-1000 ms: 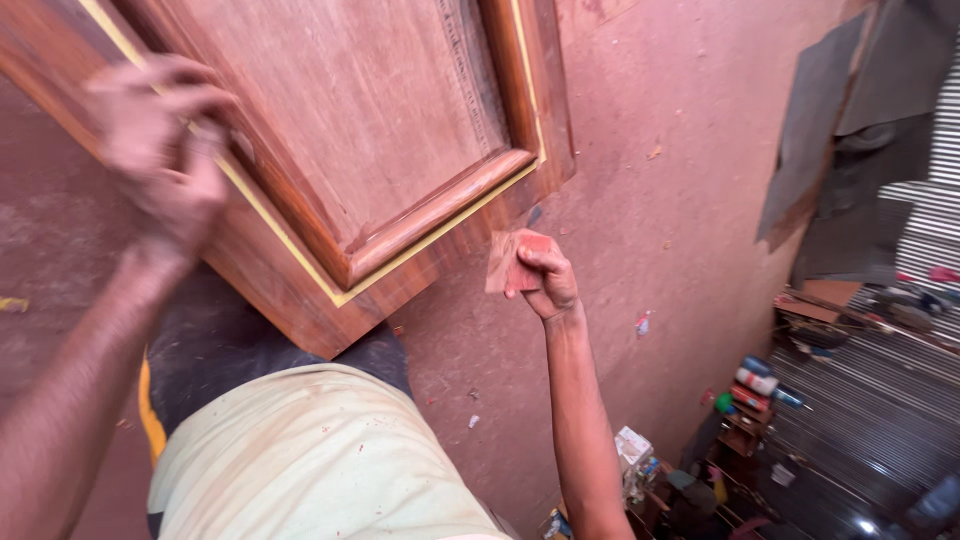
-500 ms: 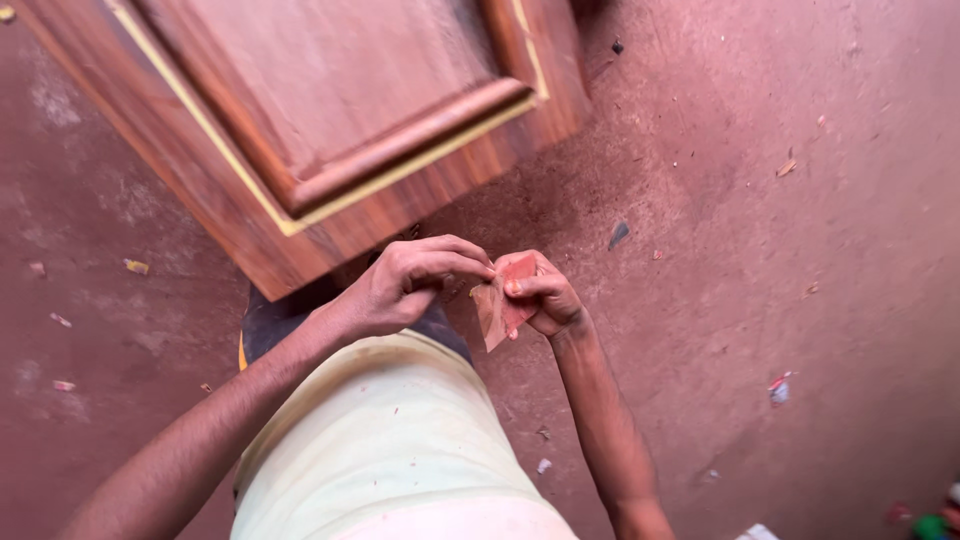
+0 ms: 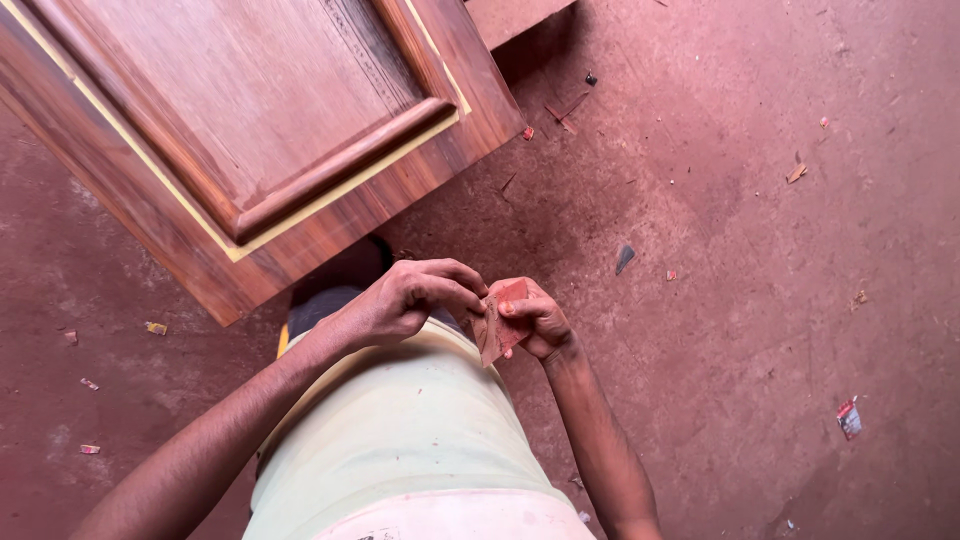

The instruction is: The person walks to a wooden door, picks up a sanding block, and sands the edges and corners of the door. The person repeatedly rubs the sanding block along the frame and decorative elements of the door.

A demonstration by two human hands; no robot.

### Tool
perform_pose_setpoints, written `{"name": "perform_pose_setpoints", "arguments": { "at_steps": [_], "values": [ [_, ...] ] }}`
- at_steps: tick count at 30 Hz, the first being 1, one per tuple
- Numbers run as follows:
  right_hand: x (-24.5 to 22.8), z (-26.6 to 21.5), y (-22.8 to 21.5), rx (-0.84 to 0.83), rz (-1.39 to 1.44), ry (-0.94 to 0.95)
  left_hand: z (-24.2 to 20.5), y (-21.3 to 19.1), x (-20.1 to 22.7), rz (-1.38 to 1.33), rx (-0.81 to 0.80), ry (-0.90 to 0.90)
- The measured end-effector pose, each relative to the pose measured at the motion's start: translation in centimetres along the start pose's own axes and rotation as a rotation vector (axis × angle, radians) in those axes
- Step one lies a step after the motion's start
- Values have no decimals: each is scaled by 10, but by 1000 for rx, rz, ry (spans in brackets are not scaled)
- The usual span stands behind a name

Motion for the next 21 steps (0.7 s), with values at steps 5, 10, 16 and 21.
{"name": "perform_pose_setpoints", "arguments": {
  "at_steps": [5,10,16,21],
  "values": [
    [-43,3,-46,240,4,-123,10,-32,-29,63,119,63],
    [-100,-12,-111,486,111,-219,1,-85,-133,-595,727,-569],
    [-129,-5,-147,524,131,-108,29,-128,-195,-796,993,-516],
    [-167,12,-163,534,98,-33,30,-135,-223,-655,991,-621]
  ]
}}
Point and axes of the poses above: each hand's wrist, its own z-axis towards the middle knuckle, its own y-axis out of the palm, x = y × z, the point moved 8 cm from there along z, towards the middle knuckle, and after that the axes turned 15 degrees about y, right-handed, at the moved point
